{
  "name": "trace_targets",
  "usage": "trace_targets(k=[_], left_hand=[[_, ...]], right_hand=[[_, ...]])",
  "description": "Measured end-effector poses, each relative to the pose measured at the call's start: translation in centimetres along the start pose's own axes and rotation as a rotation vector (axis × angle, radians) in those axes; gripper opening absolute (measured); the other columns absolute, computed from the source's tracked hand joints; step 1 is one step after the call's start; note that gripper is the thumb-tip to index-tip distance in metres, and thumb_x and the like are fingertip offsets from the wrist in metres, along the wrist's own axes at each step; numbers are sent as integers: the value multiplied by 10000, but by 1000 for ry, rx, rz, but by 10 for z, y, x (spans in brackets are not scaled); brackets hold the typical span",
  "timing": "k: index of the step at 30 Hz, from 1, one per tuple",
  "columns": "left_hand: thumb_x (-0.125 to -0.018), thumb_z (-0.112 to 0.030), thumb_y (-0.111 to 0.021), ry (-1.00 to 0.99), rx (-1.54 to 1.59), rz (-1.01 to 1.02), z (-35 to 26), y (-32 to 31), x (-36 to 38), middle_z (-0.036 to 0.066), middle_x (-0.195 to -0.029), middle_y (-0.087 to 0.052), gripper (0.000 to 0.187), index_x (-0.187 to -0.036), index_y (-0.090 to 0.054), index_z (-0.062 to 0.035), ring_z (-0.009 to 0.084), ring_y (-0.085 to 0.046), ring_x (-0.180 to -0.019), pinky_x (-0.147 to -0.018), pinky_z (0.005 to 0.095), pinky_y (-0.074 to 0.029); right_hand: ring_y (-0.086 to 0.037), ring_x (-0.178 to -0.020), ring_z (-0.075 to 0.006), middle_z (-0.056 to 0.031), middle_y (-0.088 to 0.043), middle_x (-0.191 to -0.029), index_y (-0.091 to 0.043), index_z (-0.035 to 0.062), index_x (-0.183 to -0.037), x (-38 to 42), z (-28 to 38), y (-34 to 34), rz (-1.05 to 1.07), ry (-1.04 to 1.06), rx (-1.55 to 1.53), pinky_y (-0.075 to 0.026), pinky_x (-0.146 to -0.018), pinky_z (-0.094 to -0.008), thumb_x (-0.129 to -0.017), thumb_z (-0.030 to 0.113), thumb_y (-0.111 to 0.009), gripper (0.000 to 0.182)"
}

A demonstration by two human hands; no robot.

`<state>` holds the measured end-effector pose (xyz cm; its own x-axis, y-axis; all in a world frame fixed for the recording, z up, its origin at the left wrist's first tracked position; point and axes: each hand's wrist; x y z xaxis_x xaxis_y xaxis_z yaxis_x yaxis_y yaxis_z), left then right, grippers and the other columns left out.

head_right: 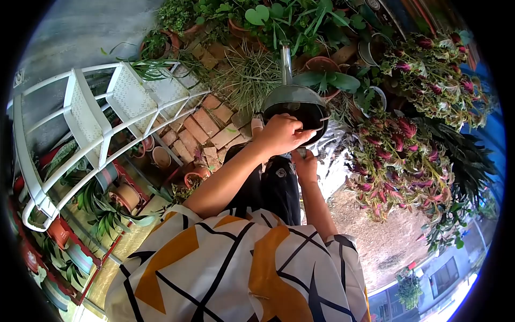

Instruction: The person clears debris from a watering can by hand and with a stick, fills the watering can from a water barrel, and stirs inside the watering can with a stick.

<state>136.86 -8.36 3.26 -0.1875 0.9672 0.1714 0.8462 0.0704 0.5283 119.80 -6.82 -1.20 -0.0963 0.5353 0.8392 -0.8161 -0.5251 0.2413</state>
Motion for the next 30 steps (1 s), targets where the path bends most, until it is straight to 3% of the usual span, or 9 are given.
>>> trace_targets(k=[2, 16, 19, 21, 22, 26, 27, 29, 30], left_hand=[[-769, -425, -560, 2, 16, 24, 0, 2, 2, 125, -547, -543, 462, -544, -567, -22, 293, -549, -582, -592, 394, -429], [-766, -441, -547, -9, -45, 66, 0, -3, 21, 124, -559, -555, 463, -564, -606, -28, 282, -556, -607, -606, 397, -430], [-759, -440, -553, -42, -71, 60, 2, -3, 28, 120, -558, -554, 455, -563, -611, -34, 276, -555, -602, -608, 395, -429], [-756, -440, -555, -51, -77, 56, 2, -2, 34, 117, -557, -553, 451, -559, -612, -38, 272, -553, -598, -607, 394, -426], [-748, -413, -582, -88, -88, -16, 3, -4, 38, 95, -527, -529, 427, -520, -577, -52, 261, -540, -569, -586, 377, -416], [-743, -408, -585, -64, -102, -28, 5, 6, 42, 83, -537, -537, 413, -526, -584, -57, 249, -540, -599, -606, 364, -403], [-751, -435, -557, -25, -96, 25, 5, 10, 41, 104, -572, -564, 435, -571, -626, -46, 258, -553, -641, -634, 375, -405], [-753, -440, -553, -16, -79, -35, 11, 14, 37, 106, -573, -564, 438, -581, -630, -45, 262, -553, -641, -642, 375, -403], [-754, -446, -549, -13, -67, -87, 14, 17, 34, 108, -575, -565, 441, -592, -634, -44, 266, -553, -641, -649, 375, -401]], right_hand=[[-443, -490, -55, -5, -537, -613, -537, 47, -768, -4, -16, -2, 12, 57, -1, -335, -400, -200, -773, 244, -629, 217], [-471, -532, -64, -6, -550, -643, -528, 66, -763, 14, -23, -11, 8, -43, 28, -362, -425, -200, -779, 248, -621, 205], [-516, -596, -67, -20, -579, -721, -549, 56, -856, 14, -31, -17, 8, -78, 62, -387, -437, -204, -790, 243, -611, 208], [-519, -630, -65, -11, -596, -766, -564, 36, -918, 21, -29, -26, -7, -32, -191, -395, -529, -205, -800, 180, -602, 190], [-546, -762, -81, -11, -596, -875, -543, 32, -1021, 19, -31, -30, 15, 6, -239, -427, -650, -209, -813, 147, -586, 242], [-542, -846, -99, -24, -597, -932, -535, 11, -1063, 23, -15, -39, -4, 89, -289, -429, -735, -246, -821, 156, -574, 285], [-542, -846, -99, -24, -597, -932, -535, 11, -1063, 19, -14, -39, 1, 90, -279, -429, -735, -246, -821, 156, -574, 285], [-541, -723, -96, -49, -576, -875, -500, 26, -1101, 2, -19, -35, 60, 188, 54, -431, -538, -248, -833, 291, -543, 380], [-530, -701, -91, -52, -575, -867, -498, 11, -1092, -4, -15, -40, 48, 210, 63, -417, -524, -248, -826, 292, -550, 391]])
Point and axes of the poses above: each hand's wrist, its own x-axis away from the middle knuckle, its own y-axis out of the back of the hand, z = x × y
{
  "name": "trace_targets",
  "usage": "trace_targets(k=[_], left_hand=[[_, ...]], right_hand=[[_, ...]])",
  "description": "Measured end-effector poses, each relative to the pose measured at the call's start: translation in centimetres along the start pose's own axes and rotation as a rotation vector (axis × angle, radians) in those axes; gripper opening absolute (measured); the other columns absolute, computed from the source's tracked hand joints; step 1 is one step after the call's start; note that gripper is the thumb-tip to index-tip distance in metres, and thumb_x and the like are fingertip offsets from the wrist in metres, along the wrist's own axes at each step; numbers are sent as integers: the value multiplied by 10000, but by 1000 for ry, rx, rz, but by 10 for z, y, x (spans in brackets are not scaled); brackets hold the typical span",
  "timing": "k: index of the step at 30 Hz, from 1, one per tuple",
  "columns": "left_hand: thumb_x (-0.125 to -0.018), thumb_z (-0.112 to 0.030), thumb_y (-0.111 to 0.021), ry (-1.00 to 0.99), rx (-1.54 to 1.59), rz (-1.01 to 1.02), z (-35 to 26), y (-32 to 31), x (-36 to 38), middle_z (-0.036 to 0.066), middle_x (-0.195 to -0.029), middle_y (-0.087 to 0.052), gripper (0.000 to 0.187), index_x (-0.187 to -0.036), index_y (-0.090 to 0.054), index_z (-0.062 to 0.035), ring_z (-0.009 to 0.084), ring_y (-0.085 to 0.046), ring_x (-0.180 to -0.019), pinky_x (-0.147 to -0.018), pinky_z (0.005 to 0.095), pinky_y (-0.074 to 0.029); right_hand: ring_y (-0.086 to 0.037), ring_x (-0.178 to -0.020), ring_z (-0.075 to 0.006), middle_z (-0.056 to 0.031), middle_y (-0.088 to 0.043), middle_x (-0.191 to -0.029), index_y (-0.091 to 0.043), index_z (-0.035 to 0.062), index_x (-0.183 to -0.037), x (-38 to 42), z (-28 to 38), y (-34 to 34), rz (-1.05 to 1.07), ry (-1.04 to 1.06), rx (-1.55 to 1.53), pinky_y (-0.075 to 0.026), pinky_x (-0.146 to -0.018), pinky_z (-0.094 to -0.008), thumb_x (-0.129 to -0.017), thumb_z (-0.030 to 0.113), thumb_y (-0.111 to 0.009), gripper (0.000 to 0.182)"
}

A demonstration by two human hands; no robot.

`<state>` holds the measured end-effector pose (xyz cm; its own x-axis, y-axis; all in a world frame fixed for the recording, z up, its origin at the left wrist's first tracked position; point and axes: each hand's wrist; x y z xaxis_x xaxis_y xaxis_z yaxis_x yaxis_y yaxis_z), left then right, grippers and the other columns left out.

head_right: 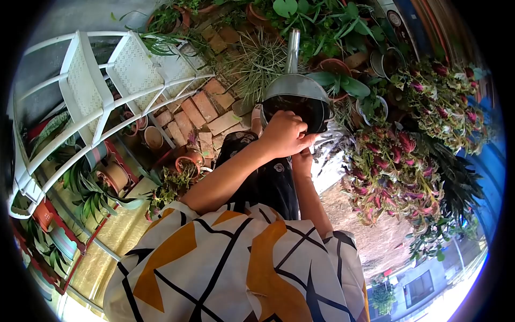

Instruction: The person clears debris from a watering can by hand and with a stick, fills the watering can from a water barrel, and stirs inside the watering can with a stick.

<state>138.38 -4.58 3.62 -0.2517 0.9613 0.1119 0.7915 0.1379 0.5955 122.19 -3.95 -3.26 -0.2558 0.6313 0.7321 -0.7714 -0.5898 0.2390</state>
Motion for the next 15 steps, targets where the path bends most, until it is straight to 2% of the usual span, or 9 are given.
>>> trace_targets(k=[3, 5, 6, 7, 10, 15], left_hand=[[-761, -453, -538, 50, -19, 26, 12, 12, -13, 109, -595, -572, 450, -606, -639, -43, 271, -554, -653, -654, 378, -400], [-763, -462, -533, 68, -11, 39, 20, 18, -21, 108, -603, -574, 462, -601, -635, -42, 272, -552, -655, -658, 380, -401], [-765, -457, -547, 38, -42, -40, 24, 18, -24, 97, -568, -548, 462, -557, -596, -48, 266, -548, -636, -629, 380, -409], [-767, -452, -562, 7, -73, -119, 29, 19, -28, 86, -533, -522, 473, -512, -557, -53, 259, -544, -616, -600, 379, -417], [-767, -467, -553, 29, -84, -118, 41, 27, -39, 86, -545, -527, 485, -518, -561, -51, 263, -543, -619, -608, 381, -416], [-755, -472, -546, 71, -26, -137, 62, 37, -58, 114, -579, -558, 482, -576, -613, -30, 285, -558, -627, -623, 394, -429]], right_hand=[[-523, -684, -69, -30, -580, -856, -515, 14, -1056, -12, 15, -11, -3, -37, -138, -410, -502, -230, -819, 295, -561, 371], [-482, -629, -65, -11, -566, -724, -576, 16, -938, -17, 41, -15, -2, -195, -88, -378, -536, -215, -806, 172, -581, 204], [-426, -545, -53, 13, -529, -656, -564, 29, -860, -20, 45, -23, -27, -129, -175, -320, -459, -213, -792, 183, -597, 172], [-426, -545, -53, 13, -529, -656, -564, 29, -860, -24, 51, -26, -25, -129, -170, -320, -459, -213, -792, 183, -597, 172], [-432, -513, -64, -4, -533, -629, -544, 27, -778, -42, 57, -32, -18, -178, -81, -320, -434, -228, -747, 239, -643, 236], [-429, -478, -71, -18, -537, -609, -547, 29, -737, -61, 74, -42, 3, -188, -47, -324, -417, -229, -741, 237, -649, 231]])
Point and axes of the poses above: each hand's wrist, its own x-axis away from the middle knuckle, its own y-axis out of the back of the hand, z = x × y
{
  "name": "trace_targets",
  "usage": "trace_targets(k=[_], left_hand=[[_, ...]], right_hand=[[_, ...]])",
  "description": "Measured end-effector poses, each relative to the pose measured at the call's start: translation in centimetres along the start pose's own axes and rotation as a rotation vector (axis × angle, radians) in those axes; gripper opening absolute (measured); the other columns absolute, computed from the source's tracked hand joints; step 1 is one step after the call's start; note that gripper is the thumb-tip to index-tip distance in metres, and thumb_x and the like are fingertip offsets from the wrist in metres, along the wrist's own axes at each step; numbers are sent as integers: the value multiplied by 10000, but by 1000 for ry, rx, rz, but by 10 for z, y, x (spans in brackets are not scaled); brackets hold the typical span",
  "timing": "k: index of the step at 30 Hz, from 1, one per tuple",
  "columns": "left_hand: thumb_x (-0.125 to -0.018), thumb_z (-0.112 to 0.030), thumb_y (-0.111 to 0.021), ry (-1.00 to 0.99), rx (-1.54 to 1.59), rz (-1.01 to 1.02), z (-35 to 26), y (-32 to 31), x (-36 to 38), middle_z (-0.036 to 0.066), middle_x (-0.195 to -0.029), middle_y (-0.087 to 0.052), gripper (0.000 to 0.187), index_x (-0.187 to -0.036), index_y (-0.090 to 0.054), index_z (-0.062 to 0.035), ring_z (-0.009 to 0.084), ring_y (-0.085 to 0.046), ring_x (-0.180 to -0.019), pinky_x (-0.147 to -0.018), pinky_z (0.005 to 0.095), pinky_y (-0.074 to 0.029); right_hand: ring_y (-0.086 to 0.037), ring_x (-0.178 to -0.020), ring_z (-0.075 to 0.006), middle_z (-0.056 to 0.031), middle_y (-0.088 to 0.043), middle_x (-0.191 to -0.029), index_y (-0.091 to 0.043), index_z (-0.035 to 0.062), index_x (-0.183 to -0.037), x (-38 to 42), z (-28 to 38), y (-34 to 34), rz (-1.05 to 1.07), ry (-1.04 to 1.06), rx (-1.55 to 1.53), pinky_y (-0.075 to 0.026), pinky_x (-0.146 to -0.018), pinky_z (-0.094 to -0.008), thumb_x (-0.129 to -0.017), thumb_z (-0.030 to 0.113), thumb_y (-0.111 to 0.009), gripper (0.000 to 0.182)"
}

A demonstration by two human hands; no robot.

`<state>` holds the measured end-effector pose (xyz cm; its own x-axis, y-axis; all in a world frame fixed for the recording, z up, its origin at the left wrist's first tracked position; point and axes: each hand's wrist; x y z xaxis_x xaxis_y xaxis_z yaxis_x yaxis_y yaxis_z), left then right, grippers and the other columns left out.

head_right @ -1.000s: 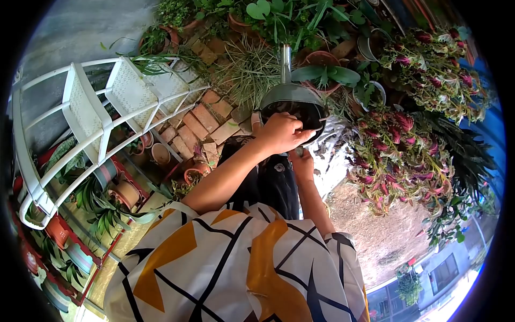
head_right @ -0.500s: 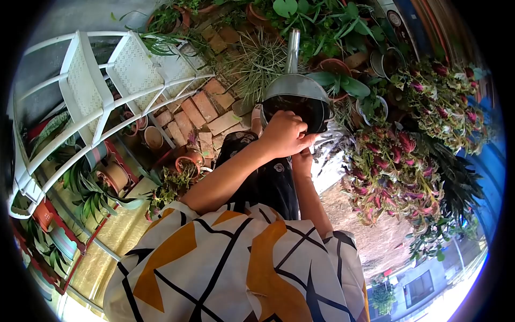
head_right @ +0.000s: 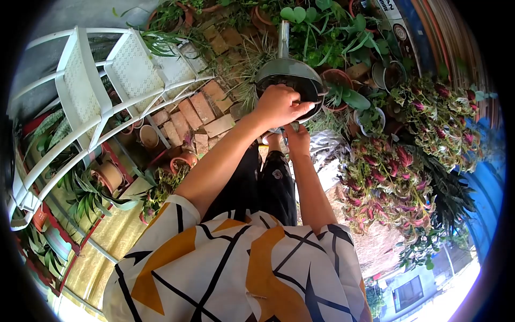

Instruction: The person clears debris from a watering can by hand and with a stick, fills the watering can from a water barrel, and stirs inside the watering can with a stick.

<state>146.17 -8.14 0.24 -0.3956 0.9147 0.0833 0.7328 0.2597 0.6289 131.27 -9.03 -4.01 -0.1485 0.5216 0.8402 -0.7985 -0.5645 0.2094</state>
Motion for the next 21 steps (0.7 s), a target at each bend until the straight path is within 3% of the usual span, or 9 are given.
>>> trace_targets(k=[2, 3, 6, 8, 10, 19, 21], left_hand=[[-755, -471, -548, 24, 25, 8, 9, 1, -8, 123, -587, -572, 460, -626, -628, -36, 292, -564, -643, -632, 399, -440], [-756, -472, -547, 42, 44, 16, 8, 7, -12, 125, -599, -581, 456, -641, -634, -39, 292, -571, -659, -636, 394, -445], [-760, -473, -543, 90, 40, 51, 12, 12, -21, 127, -634, -601, 450, -676, -648, -44, 291, -585, -691, -650, 383, -456], [-756, -468, -579, 48, 76, -21, 18, 9, -24, 144, -603, -559, 471, -616, -595, -18, 311, -559, -644, -593, 397, -439], [-760, -475, -573, 96, 76, 30, 18, 11, -26, 152, -608, -556, 480, -613, -586, -18, 314, -556, -652, -597, 399, -436], [-765, -469, -570, 118, 83, 43, 22, 7, -26, 149, -618, -557, 481, -610, -582, -14, 314, -555, -668, -610, 399, -434], [-768, -486, -528, 136, 70, 119, 22, 8, -27, 146, -664, -605, 478, -670, -641, -31, 307, -585, -708, -680, 393, -449]], right_hand=[[-486, -575, -80, 14, -544, -666, -543, 92, -792, -8, 5, 0, 70, -18, 125, -363, -438, -231, -745, 369, -632, 294], [-423, -427, -85, -17, -531, -601, -547, 33, -739, -5, 15, -8, 0, -21, 53, -299, -350, -236, -759, 213, -631, 200], [-426, -429, -80, -10, -525, -587, -547, 36, -734, -7, 26, -11, 19, -29, 20, -302, -352, -231, -762, 201, -627, 185], [-432, -434, -79, -6, -524, -585, -547, 40, -732, -13, 28, -9, 24, -24, 18, -305, -353, -229, -760, 197, -629, 180], [-483, -541, -87, 17, -544, -642, -543, 98, -785, -19, 28, -6, 79, -34, 150, -367, -405, -250, -740, 336, -647, 264], [-468, -500, -86, 1, -544, -622, -552, 76, -766, -21, 25, -7, 34, -54, 105, -340, -377, -246, -749, 269, -644, 214], [-455, -469, -79, -6, -543, -607, -561, 55, -760, -19, 26, -9, 10, -62, 95, -322, -364, -242, -754, 229, -649, 196]])
Point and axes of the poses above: each hand's wrist, its own x-axis away from the middle knuckle, its own y-axis out of the back of the hand, z = x × y
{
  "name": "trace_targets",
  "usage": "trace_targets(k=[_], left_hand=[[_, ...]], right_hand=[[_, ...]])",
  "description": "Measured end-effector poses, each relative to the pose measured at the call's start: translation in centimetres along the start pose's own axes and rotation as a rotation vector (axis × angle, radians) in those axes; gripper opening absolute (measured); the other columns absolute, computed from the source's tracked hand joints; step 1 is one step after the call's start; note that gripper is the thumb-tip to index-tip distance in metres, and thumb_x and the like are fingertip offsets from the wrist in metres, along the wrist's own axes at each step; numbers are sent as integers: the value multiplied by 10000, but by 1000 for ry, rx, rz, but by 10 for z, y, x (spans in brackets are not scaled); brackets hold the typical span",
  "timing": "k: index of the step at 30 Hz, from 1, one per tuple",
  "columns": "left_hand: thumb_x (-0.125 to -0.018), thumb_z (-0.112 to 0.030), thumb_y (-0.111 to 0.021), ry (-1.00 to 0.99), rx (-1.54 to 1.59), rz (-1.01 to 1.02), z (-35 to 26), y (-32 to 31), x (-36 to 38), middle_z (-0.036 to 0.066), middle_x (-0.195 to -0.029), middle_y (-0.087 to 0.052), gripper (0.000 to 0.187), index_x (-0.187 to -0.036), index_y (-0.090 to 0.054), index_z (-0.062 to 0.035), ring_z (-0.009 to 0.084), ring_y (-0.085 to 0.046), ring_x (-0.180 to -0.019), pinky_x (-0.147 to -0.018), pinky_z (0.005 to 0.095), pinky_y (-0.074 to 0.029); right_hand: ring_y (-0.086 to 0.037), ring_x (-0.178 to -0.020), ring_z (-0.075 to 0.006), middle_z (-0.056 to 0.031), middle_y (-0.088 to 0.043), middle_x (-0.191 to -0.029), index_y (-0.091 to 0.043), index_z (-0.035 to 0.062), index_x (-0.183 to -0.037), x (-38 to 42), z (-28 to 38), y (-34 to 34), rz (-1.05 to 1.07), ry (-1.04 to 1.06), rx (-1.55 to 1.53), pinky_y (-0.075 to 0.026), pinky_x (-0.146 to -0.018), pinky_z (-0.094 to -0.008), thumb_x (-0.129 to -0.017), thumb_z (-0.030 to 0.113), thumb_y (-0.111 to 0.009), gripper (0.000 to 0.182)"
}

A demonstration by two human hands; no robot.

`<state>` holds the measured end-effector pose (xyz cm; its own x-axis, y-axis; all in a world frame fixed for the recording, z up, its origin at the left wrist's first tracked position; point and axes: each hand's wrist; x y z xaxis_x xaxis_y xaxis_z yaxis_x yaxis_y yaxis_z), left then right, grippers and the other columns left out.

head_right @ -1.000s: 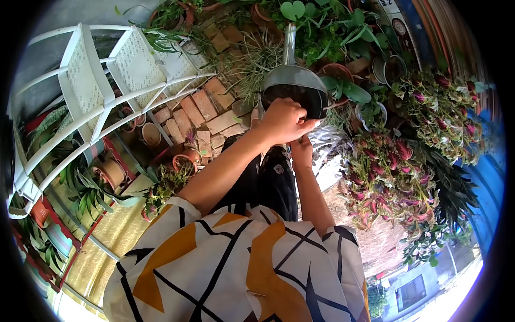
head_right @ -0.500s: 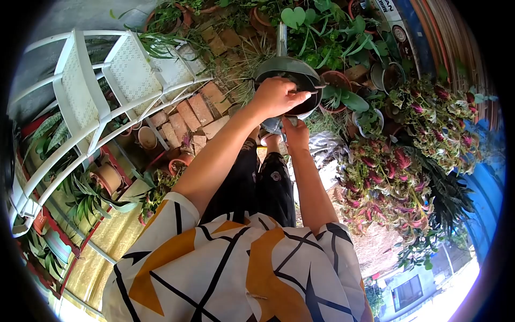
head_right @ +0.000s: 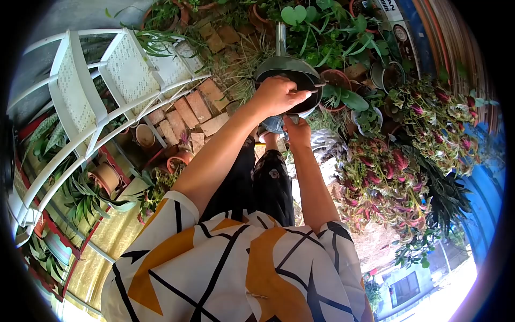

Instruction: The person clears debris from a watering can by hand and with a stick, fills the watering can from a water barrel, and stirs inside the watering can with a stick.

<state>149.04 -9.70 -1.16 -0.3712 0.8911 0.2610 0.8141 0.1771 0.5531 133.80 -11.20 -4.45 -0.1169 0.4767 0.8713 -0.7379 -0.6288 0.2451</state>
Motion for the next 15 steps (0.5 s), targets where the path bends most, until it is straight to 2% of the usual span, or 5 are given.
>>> trace_targets(k=[4, 7, 12, 15], left_hand=[[-769, -486, -526, -8, -13, 9, 2, -4, 1, 146, -667, -603, 479, -678, -643, -31, 310, -582, -717, -684, 396, -445], [-770, -489, -523, -85, 72, -119, 6, -9, 2, 139, -653, -599, 487, -662, -638, -28, 312, -578, -712, -680, 401, -441], [-748, -461, -566, -124, -28, -103, 0, -5, 14, 117, -569, -557, 472, -535, -593, -40, 282, -550, -609, -598, 401, -435], [-744, -450, -572, -129, -43, -135, -10, -4, 31, 92, -547, -541, 456, -524, -587, -50, 261, -539, -594, -615, 385, -412]], right_hand=[[-450, -471, -83, 0, -543, -610, -560, 57, -765, -1, -2, 0, 0, -5, 8, -323, -366, -249, -749, 231, -652, 197], [-452, -485, -85, 1, -545, -622, -556, 57, -775, 5, 3, -3, -7, -20, 30, -329, -378, -250, -744, 238, -653, 208], [-477, -556, -88, -1, -552, -650, -541, 67, -796, 4, -7, -2, 16, -27, 27, -371, -448, -248, -730, 286, -648, 253], [-521, -652, -99, 8, -568, -725, -530, 81, -913, 2, -15, 5, 135, -104, 20, -406, -478, -256, -746, 246, -614, 249]])
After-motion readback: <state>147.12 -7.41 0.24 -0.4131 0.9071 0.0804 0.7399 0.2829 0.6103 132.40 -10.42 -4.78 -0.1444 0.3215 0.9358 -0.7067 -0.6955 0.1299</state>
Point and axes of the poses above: each hand's wrist, its own x-axis away from the middle knuckle, its own y-axis out of the back of the hand, z = x × y
